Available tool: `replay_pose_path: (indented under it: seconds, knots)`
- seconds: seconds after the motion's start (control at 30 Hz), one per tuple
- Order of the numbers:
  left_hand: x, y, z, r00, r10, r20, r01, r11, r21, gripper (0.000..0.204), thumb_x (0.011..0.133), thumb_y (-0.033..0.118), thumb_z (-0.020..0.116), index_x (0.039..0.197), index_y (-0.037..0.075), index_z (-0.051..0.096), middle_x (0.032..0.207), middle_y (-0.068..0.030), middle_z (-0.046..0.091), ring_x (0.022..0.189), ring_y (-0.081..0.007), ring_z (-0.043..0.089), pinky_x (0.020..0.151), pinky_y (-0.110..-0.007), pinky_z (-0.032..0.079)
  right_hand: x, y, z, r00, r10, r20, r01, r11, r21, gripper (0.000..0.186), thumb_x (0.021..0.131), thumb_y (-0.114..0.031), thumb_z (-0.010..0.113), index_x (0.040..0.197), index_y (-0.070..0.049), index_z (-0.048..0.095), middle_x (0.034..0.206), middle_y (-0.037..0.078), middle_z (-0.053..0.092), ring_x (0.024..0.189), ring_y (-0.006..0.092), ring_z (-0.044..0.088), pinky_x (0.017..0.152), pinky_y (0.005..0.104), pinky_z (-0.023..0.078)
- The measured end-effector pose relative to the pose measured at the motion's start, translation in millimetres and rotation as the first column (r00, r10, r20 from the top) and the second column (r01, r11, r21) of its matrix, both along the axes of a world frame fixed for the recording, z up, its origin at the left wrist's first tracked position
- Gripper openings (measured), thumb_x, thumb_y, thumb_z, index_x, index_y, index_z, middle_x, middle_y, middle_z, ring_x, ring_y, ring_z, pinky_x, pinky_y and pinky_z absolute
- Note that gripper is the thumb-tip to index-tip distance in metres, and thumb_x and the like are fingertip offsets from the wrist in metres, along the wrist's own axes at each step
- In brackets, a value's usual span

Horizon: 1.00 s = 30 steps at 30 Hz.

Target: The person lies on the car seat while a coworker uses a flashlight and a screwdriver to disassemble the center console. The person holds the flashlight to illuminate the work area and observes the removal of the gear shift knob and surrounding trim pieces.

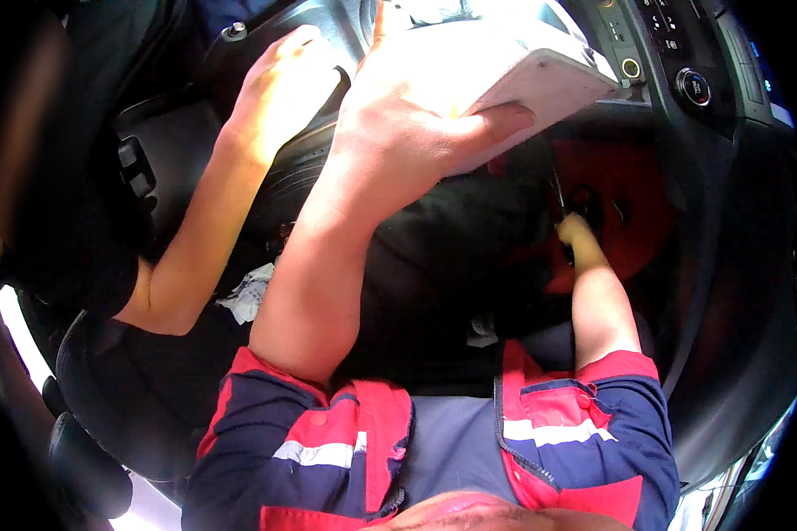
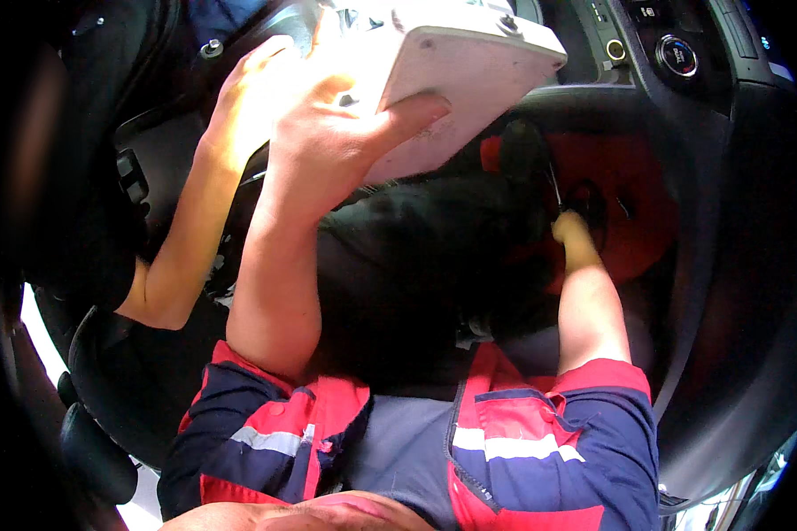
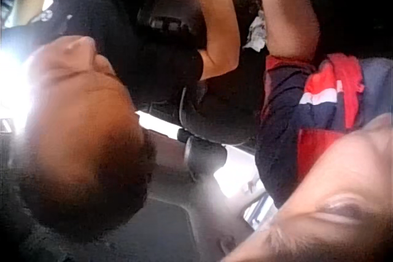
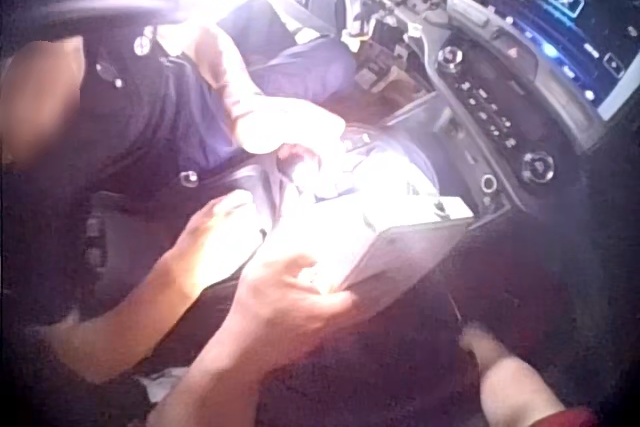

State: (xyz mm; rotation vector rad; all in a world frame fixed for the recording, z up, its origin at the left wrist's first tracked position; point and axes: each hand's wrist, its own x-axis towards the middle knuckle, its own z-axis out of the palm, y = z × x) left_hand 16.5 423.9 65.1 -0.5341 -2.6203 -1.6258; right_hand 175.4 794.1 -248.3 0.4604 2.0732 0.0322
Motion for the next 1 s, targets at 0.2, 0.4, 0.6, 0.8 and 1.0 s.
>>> replay_pose_path:
  seconds: [0.2, 0.4, 0.6, 0.8, 1.0]
  knots:
    - [-2, -3, -10, 0.992, -0.051, -0.119, 0.045, 0.998, -0.052, 0.039, 0.071, 0.030, 0.080, 0.099, 0.006, 0.070, 0.092, -0.0092, 0.069, 0.088, -0.0241, 0.063, 0.081, -0.034, 0.048, -9, -7, -12, 0.999, 0.017, 0.033, -0.017, 1.000, -0.017, 0.054, 0.090, -0.043, 0.061, 0.119, 0.003, 0.061, 0.126, 0.025, 0.058, 0.115, 0.0380, 0.058, 0.096, 0.0435, 0.048]
    - [-14, -20, -14, 0.976, -0.076, -0.206, 0.041, 0.985, -0.167, 0.026, 0.073, 0.027, 0.081, 0.097, 0.022, 0.074, 0.087, -0.0032, 0.066, 0.076, -0.0168, 0.065, 0.066, -0.030, 0.052, -10, -11, -20, 0.998, -0.047, -0.041, 0.047, 0.999, -0.004, 0.053, 0.091, -0.040, 0.058, 0.120, 0.004, 0.059, 0.123, 0.025, 0.060, 0.114, 0.0387, 0.058, 0.096, 0.0441, 0.048]
    - [-18, -23, -25, 0.885, -0.134, -0.447, -0.017, 0.948, -0.317, 0.024, 0.073, 0.027, 0.080, 0.096, 0.032, 0.074, 0.087, -0.0017, 0.063, 0.076, -0.0198, 0.064, 0.065, -0.031, 0.051, -19, -19, -5, 0.997, -0.080, 0.024, 0.079, 0.997, 0.023, 0.049, 0.090, -0.034, 0.059, 0.122, 0.003, 0.057, 0.125, 0.024, 0.058, 0.116, 0.0381, 0.057, 0.097, 0.0444, 0.047]
    - [-15, -15, -24, 0.827, -0.220, -0.517, -0.030, 0.901, -0.432, 0.023, 0.073, 0.028, 0.079, 0.096, 0.030, 0.074, 0.085, -0.0013, 0.064, 0.074, -0.0202, 0.064, 0.062, -0.031, 0.051, -10, -9, -14, 0.991, -0.136, -0.009, 0.136, 0.991, 0.009, 0.046, 0.090, -0.029, 0.056, 0.124, 0.003, 0.056, 0.126, 0.025, 0.058, 0.117, 0.0394, 0.056, 0.098, 0.0451, 0.047]
    - [-8, -19, -18, 0.754, -0.380, -0.535, -0.129, 0.713, -0.689, 0.023, 0.076, 0.030, 0.076, 0.099, 0.032, 0.074, 0.080, -0.0008, 0.061, 0.070, -0.0191, 0.064, 0.060, -0.031, 0.051, -6, -9, -21, 0.961, -0.097, -0.258, 0.082, 0.994, -0.066, 0.043, 0.090, -0.027, 0.052, 0.122, 0.003, 0.054, 0.122, 0.027, 0.059, 0.112, 0.0423, 0.058, 0.095, 0.0482, 0.047]
